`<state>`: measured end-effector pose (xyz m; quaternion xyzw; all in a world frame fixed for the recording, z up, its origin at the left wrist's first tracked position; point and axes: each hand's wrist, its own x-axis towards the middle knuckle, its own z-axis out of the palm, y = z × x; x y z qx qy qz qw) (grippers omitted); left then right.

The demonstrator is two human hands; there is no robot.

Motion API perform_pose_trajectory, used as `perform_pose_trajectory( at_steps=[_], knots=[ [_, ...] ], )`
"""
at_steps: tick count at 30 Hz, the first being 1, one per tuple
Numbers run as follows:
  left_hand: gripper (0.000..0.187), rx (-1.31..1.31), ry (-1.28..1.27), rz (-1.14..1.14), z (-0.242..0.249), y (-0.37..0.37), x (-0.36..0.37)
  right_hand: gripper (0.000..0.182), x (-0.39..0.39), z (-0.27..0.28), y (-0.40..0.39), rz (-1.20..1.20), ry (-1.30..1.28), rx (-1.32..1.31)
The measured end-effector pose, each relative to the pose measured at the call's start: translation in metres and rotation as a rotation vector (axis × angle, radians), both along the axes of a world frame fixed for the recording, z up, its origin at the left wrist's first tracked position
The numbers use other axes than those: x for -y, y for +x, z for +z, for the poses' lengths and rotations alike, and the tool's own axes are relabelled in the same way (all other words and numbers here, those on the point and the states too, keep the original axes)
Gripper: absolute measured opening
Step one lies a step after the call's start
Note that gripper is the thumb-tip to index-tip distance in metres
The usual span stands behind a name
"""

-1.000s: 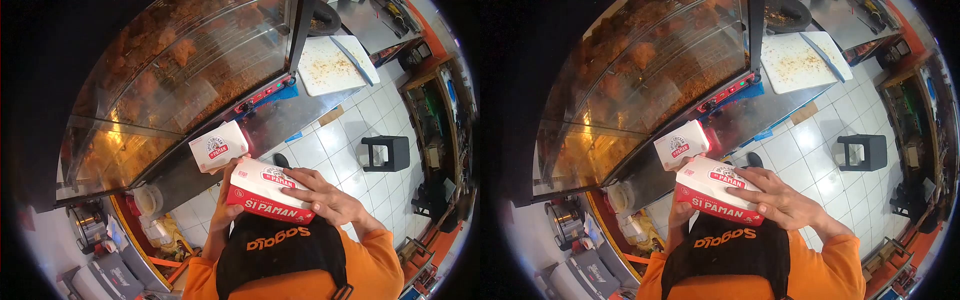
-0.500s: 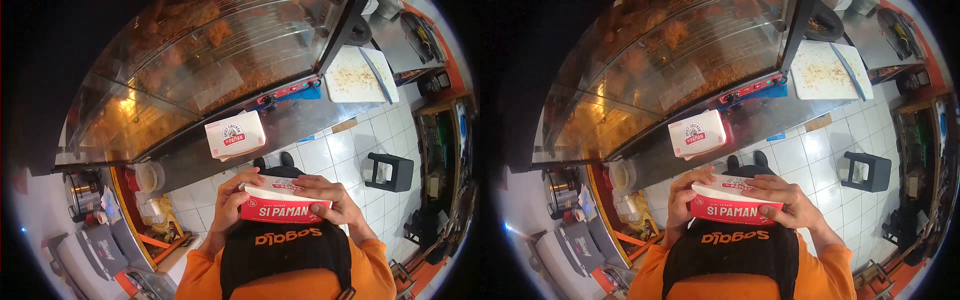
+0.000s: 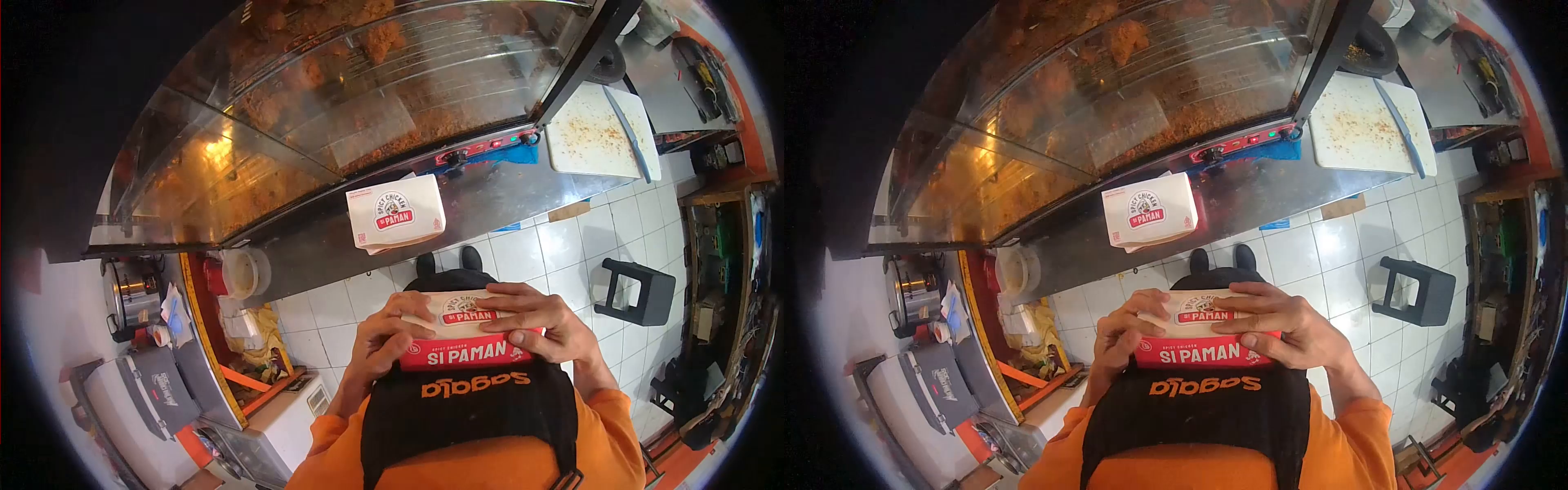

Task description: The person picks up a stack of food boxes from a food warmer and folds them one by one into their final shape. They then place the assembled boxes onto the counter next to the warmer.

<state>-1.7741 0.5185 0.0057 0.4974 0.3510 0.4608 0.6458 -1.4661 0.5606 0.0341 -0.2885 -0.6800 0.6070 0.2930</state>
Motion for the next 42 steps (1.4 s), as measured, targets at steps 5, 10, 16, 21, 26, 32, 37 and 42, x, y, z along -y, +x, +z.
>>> perform_pose_trajectory(
  at_steps=[5, 10, 16, 21, 26, 32, 37, 42],
  knots=[
    [0.016, -0.143, 0.069, 0.07, 0.018, -0.003, 0.004, 0.029, -0.013, 0.0, -0.006, 0.094, 0.049, 0.016],
    [0.017, -0.244, 0.483, 0.215, 0.005, -0.016, -0.017, 0.063, -0.034, -0.01, -0.03, -0.152, 0.296, -0.048],
    [0.022, -0.416, 0.827, 0.39, -0.028, -0.047, -0.09, 0.081, -0.095, -0.032, -0.09, -0.317, 0.025, -0.046],
    [0.062, -0.02, 0.284, 0.527, -0.097, -0.061, -0.105, 0.085, -0.111, -0.124, -0.122, -0.422, 0.196, -0.048],
    [0.086, 0.018, -0.326, 0.772, -0.117, -0.083, -0.105, 0.09, -0.107, -0.122, -0.121, -0.639, -0.416, -0.243],
    [0.094, 0.231, -0.556, 0.247, -0.127, -0.08, -0.131, 0.1, -0.13, -0.133, -0.133, -0.479, -0.648, -0.063],
    [0.072, 0.256, -0.47, 0.294, -0.159, -0.071, -0.125, 0.094, -0.113, -0.123, -0.141, -0.531, -0.616, -0.118],
    [0.074, -0.268, 0.197, 0.309, -0.229, -0.093, -0.122, 0.103, -0.1, -0.115, -0.126, -0.378, -0.585, -0.255]
  ],
)
